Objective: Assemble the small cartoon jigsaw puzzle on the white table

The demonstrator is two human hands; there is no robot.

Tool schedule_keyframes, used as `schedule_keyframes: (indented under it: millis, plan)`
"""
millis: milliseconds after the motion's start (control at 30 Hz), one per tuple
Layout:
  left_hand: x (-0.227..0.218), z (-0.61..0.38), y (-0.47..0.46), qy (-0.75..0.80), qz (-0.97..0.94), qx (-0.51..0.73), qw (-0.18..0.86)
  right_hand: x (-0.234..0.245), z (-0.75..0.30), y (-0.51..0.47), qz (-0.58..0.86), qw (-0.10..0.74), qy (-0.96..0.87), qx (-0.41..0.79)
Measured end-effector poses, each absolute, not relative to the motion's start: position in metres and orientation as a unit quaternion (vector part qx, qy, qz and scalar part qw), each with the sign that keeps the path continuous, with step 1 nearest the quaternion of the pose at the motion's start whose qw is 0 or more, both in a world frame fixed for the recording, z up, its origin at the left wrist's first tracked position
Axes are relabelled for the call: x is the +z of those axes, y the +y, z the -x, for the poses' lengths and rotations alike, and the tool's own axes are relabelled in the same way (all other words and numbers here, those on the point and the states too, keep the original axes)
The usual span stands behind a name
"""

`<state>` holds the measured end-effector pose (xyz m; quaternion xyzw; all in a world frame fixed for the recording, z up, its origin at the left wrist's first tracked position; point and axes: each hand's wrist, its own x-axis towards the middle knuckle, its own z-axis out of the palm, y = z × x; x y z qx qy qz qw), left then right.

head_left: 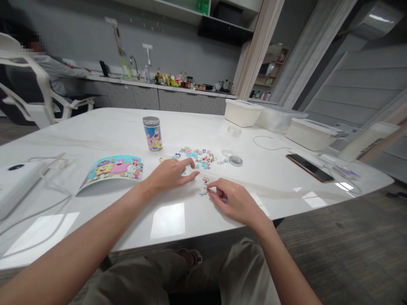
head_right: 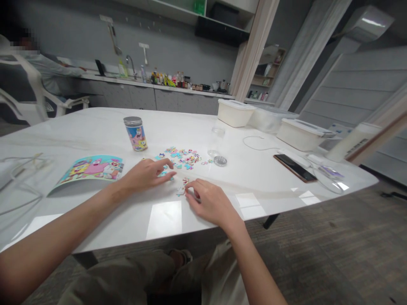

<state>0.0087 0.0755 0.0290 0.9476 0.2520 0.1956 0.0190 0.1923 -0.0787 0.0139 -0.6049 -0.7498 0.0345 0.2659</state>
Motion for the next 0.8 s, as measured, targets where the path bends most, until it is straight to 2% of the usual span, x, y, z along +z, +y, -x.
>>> schedule_keyframes:
  millis: [67,133,367,500,667,800]
  plan:
    - [0.03,-0.003,0.088,0.34,-0.916,0.204,-0.059,0.01,-0.194,-0.077,0.628,0.275,-0.728,0.019]
    - [0.032,0.005,0.1,0.401,-0.89,0.199,-0.094,0.006,-0.195,-0.074,0.658,0.284,-0.697,-0.011]
    - [0.034,0.022,0.117,0.564,-0.804,0.174,-0.072,0.0,-0.2,-0.07,0.639,0.26,-0.724,-0.019]
    - [0.031,0.026,0.119,0.527,-0.833,0.161,-0.056,0.001,-0.199,-0.068,0.625,0.25,-0.739,-0.012]
    - [0.028,0.026,0.117,0.361,-0.927,0.105,0.017,0.0,-0.199,-0.067,0.627,0.234,-0.743,-0.008]
    - [0.029,0.026,0.115,0.344,-0.931,0.112,0.042,0.01,-0.211,-0.06,0.628,0.227,-0.743,0.048]
